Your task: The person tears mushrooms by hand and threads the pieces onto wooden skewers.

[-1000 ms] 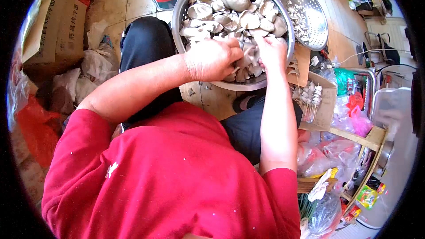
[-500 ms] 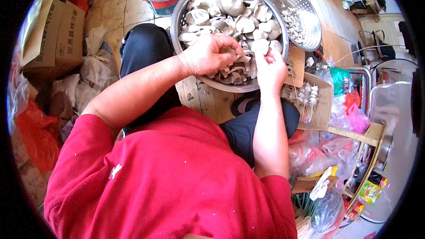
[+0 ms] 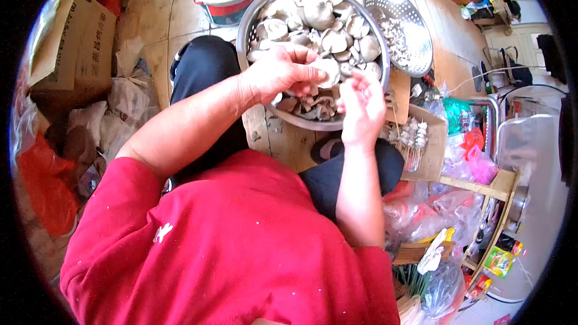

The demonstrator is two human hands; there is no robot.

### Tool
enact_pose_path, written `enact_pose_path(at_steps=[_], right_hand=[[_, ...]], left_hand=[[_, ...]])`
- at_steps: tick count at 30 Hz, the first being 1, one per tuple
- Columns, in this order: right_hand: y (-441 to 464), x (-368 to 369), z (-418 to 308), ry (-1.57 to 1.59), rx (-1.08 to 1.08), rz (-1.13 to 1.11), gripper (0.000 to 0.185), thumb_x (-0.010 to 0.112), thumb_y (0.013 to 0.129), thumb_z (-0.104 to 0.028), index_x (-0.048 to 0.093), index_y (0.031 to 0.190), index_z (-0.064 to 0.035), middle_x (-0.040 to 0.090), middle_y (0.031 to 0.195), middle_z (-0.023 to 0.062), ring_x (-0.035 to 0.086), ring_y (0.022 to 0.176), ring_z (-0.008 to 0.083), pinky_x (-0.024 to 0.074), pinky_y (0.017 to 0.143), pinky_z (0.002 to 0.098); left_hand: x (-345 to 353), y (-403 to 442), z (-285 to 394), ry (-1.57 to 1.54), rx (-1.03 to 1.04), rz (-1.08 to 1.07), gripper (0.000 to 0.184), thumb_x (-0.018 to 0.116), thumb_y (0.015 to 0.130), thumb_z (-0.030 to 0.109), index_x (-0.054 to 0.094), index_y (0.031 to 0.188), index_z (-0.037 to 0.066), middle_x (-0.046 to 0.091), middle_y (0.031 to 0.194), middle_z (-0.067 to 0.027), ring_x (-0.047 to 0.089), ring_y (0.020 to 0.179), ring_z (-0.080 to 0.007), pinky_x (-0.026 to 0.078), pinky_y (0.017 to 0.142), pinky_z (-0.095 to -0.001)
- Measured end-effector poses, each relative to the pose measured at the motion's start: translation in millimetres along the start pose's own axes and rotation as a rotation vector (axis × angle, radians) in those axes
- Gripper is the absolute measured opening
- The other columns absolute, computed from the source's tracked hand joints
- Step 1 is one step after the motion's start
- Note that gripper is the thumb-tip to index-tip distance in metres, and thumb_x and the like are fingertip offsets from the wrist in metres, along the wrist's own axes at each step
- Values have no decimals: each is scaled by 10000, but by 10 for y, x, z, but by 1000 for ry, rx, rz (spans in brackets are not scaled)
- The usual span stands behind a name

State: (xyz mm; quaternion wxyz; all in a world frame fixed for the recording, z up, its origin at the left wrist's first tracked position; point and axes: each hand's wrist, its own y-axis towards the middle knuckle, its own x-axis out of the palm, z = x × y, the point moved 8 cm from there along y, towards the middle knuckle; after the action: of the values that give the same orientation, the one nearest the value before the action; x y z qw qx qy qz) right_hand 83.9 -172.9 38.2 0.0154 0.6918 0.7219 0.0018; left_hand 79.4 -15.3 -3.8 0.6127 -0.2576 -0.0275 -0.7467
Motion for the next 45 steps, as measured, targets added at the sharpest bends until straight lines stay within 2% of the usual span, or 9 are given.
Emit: enact_pose_path(at_steps=[6,14,18,22,32,34,36,40,45], right_hand=[[-52,282,108,-28,225,-217,129,666,832,-153,635,854,-29,585,700,-22,465,529,20,352,457,155],[-16,126,235,312,225,4,136,609,880,-160,585,897,-27,564,657,1,465,481,54,363,422,185],[82,-92,319,522,217,68,152,621,874,-166,584,913,-24,569,656,8,482,504,55,373,433,182],[82,-188,362,-49,310,40,210,658,843,-177,631,963,-6,614,722,25,515,551,60,402,447,192],[556,-314,170,-967,-242,58,240,689,743,-113,663,970,-39,618,909,71,560,631,94,473,633,236],[636,-132,268,-1157,-380,-161,277,694,707,-87,666,981,-69,601,962,87,568,636,96,473,625,247],[680,-161,278,-1134,-390,-160,228,681,739,-77,664,963,-37,621,904,73,568,627,101,469,603,244],[625,-483,389,-266,316,58,218,678,804,-137,634,980,-15,628,771,22,549,589,73,408,491,184],[334,-218,352,275,466,-81,197,602,850,-78,567,1037,-26,605,735,21,569,575,97,450,464,215]], left_hand=[[76,-53,-59,85,-40,-135,131,711,786,101,607,858,69,620,733,5,558,580,-62,454,505,-198],[39,-100,4,-192,-36,-82,121,683,784,56,577,833,91,632,741,-13,569,564,-78,465,504,-224],[-132,-61,105,17,51,17,117,684,760,89,602,832,48,635,735,-30,578,566,-83,486,524,-224],[-111,-4,341,615,129,-6,290,683,737,94,565,993,28,602,869,-11,537,551,-72,445,493,-207],[-309,305,410,344,98,13,190,657,803,118,588,963,43,571,766,12,466,502,-56,389,462,-207],[-306,316,411,326,109,8,175,655,812,121,591,957,47,567,766,16,456,498,-55,373,458,-207],[-278,316,420,308,93,1,168,652,812,116,593,951,42,569,773,14,467,509,-58,391,472,-206],[-234,274,395,217,99,-4,172,650,812,116,598,957,40,585,799,5,503,537,-63,427,503,-202],[4,234,246,114,75,-129,333,638,830,129,532,1121,6,613,901,-44,588,622,-101,504,540,-223]])
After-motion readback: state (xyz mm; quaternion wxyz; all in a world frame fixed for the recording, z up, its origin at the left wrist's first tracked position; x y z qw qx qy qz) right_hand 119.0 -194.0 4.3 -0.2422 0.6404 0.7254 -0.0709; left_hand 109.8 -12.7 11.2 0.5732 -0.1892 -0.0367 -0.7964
